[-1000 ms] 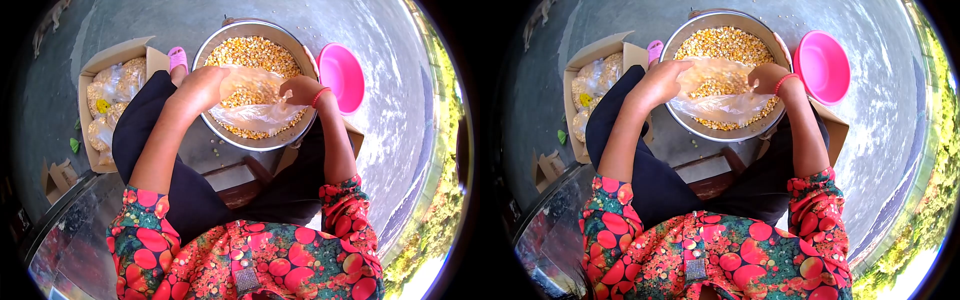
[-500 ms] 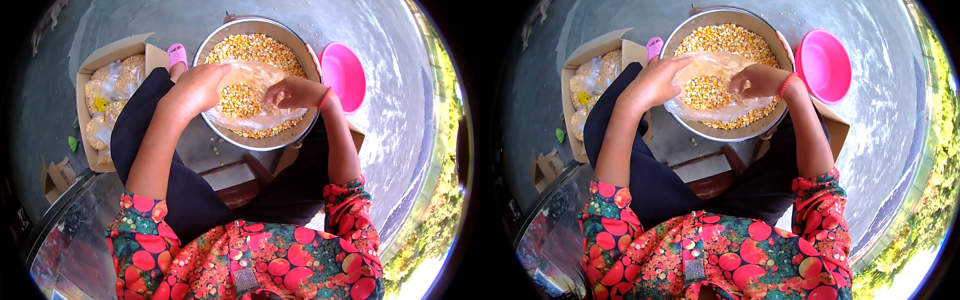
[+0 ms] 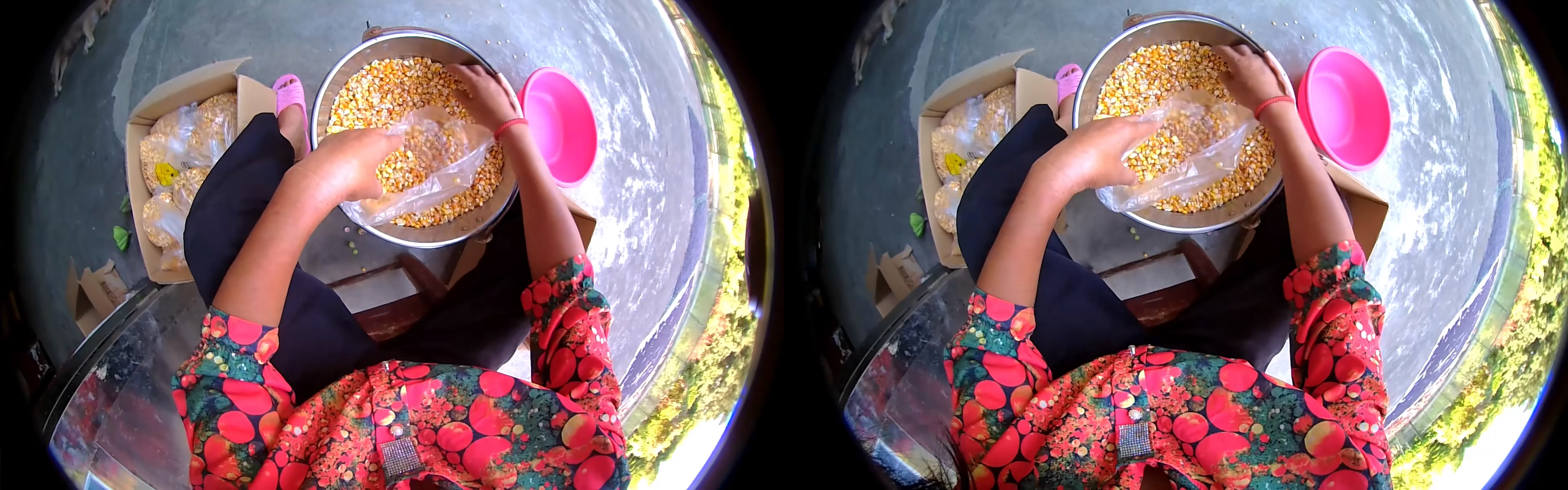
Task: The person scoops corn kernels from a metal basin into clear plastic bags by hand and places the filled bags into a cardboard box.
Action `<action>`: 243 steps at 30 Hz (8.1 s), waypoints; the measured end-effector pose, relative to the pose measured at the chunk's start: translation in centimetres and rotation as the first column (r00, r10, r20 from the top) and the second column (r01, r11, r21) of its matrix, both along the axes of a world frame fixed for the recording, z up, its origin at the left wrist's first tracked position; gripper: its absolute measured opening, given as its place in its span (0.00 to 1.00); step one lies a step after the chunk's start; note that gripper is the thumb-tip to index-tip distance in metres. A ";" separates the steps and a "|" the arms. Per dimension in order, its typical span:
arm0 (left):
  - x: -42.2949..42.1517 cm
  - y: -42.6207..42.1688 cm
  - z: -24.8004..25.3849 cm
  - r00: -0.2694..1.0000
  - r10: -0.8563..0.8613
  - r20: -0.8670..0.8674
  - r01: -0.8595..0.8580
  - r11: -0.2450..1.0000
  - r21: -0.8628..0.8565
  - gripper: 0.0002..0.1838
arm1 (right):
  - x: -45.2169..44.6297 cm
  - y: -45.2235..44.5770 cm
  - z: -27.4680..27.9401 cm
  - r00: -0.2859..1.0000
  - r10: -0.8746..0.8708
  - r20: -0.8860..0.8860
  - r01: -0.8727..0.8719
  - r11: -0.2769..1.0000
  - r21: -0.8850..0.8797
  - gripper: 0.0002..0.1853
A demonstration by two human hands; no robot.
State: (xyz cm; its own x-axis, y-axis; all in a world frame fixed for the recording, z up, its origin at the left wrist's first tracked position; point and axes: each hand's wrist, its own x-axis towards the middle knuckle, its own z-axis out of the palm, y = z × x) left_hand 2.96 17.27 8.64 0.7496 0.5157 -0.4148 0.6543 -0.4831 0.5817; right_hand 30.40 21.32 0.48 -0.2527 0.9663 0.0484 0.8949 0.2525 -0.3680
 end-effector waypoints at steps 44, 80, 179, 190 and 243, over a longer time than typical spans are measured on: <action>-2.6 1.2 1.5 0.939 0.300 0.171 -0.315 0.946 0.073 0.31 | -1.5 -7.7 8.9 0.939 0.337 0.067 -0.229 0.757 -0.612 0.21; -0.4 -0.2 2.3 1.000 0.010 0.014 -0.009 0.996 -0.089 0.34 | -1.8 -2.7 -2.7 0.949 -0.141 -0.282 0.000 0.894 -0.448 0.15; -2.1 4.1 1.2 0.380 0.786 0.487 -0.140 0.570 -0.810 0.09 | -0.9 -3.8 6.2 0.917 -0.077 -0.392 -0.013 0.975 -0.222 0.14; 0.1 4.0 0.8 0.387 0.793 0.471 -0.292 0.590 -0.753 0.09 | -1.8 -10.1 13.1 0.999 0.016 0.036 -0.023 0.974 0.224 0.18; 2.1 4.2 -1.1 0.053 0.925 0.376 -0.497 0.351 -0.793 0.12 | -1.4 -8.7 3.1 0.958 -0.233 0.168 0.272 0.922 -0.276 0.13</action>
State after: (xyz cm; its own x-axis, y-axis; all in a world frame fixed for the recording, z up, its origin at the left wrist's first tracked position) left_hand 5.09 21.50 7.55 0.1428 0.9347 -0.3255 -0.2285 0.3512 0.9080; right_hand 28.96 12.66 3.62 0.0167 0.9645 -0.2634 0.9594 -0.0896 -0.2674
